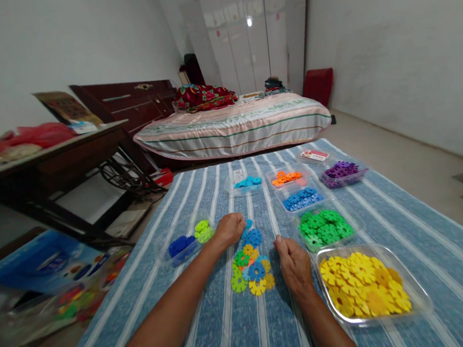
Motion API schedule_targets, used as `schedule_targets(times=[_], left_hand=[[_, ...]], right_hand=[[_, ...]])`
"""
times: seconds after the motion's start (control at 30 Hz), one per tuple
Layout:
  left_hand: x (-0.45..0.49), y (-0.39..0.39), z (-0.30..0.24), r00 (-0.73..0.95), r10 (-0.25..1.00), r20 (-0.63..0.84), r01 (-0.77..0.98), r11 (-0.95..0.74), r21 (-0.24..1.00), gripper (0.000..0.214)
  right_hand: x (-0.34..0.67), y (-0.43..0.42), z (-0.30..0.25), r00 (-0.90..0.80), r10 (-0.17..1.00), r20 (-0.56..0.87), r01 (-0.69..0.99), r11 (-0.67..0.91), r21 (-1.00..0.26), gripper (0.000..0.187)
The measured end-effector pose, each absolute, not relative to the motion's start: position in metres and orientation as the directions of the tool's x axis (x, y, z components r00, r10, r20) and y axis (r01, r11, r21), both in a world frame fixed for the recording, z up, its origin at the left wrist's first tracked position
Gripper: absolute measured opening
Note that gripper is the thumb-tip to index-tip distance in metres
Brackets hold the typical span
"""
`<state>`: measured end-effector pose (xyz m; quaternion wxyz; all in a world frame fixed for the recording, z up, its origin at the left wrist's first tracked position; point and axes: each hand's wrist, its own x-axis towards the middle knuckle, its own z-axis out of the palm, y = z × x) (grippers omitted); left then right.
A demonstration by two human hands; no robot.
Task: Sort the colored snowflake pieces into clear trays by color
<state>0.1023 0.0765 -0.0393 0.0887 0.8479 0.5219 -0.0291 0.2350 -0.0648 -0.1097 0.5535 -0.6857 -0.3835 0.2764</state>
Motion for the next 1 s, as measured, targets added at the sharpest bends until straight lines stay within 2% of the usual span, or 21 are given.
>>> schedule_targets(times=[0.23,0.5,0.7,0.87,1.0], left_hand=[[0.113,0.086,-0.043,0.383,0.915,-0.130,0.924,-0.377,0.072,0.031],[0.115,0.090,-0.047,0.385,0.908,-0.165,0.922,-0.373,0.100,0.025],[0.113,0.099,-0.056,0.355,0.920,-0.169,0.926,-0.320,0.202,0.020],[0.110,0.105,-0.059,0.357,0.922,-0.149,0.898,-0.295,0.325,0.007],[0.107,0.109,-0.063,0.339,0.932,-0.126,0.864,-0.256,0.433,0.005]], right_hand=[[0.234,-0.062,-0.114,0.550,0.832,0.076,0.224,-0.059,-0.973,0.064],[0.234,-0.061,-0.110,0.546,0.831,0.112,0.237,-0.025,-0.971,0.065],[0.234,-0.061,-0.107,0.536,0.836,0.118,0.253,-0.026,-0.967,0.064],[0.234,-0.061,-0.106,0.538,0.833,0.131,0.273,-0.025,-0.962,0.062],[0.233,-0.061,-0.108,0.546,0.827,0.135,0.269,-0.020,-0.963,0.062]])
